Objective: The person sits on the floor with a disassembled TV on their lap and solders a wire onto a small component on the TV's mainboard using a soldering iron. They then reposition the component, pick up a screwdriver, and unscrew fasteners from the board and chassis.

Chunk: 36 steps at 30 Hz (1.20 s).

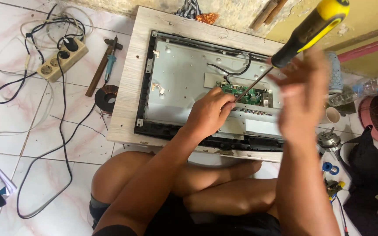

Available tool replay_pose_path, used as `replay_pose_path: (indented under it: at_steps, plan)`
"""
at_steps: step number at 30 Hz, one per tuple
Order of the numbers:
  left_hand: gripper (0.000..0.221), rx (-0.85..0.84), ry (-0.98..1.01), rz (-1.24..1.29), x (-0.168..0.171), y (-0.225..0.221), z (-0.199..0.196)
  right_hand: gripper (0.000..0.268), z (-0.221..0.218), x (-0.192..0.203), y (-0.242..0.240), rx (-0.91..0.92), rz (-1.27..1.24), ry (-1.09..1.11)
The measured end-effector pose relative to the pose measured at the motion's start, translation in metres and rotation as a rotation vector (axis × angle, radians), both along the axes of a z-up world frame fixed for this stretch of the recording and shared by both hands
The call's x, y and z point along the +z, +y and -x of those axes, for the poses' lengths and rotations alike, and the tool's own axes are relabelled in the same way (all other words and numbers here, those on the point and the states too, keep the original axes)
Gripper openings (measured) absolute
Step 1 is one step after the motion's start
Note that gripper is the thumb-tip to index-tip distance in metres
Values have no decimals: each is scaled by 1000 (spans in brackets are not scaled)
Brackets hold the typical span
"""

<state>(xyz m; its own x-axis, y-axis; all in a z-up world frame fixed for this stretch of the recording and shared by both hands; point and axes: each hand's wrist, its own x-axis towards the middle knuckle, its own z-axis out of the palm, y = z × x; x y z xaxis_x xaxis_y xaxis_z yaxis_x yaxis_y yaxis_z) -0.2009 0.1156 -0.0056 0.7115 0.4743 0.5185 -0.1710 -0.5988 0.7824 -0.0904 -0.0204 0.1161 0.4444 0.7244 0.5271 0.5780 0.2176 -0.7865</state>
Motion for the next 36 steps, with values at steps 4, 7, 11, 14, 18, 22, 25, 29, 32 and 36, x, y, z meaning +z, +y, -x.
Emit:
replay_pose_path:
  at_steps: [4, 7, 11, 14, 18, 22, 25, 29, 32, 36]
  plan:
    - [10, 12, 47, -45, 0, 4, -3, 65, -16, 33, 2, 31, -241, 159]
    - [12, -21, 51, -79, 7, 8, 1, 56, -8, 55, 30, -14, -242, 226]
    - [11, -49, 126, -40, 10, 12, 1, 46, -22, 41, 35, -9, -228, 322]
    - [12, -79, 162, -56, 8, 17, -2, 42, -33, 13, 25, -15, -318, 470]
    - [14, -166, 196, -47, 0, 26, -5, 29, -47, -16, 12, 27, -324, 611]
    - [11, -215, 250, -126, 3, 31, -9, 22, -69, -7, 2, 165, -317, 702]
    - [14, -188, 210, -50, 0, 26, -12, 30, -97, 7, 18, 306, -319, 733]
    - [9, -177, 117, -47, -7, 31, -11, 33, -88, 1, 11, 335, -282, 783]
    - [9, -248, 152, -28, -5, 35, -10, 31, -80, 8, 3, 316, -295, 760]
    - [21, -312, 35, 520, -12, 39, -12, 31, -80, 23, 4, 306, -320, 692]
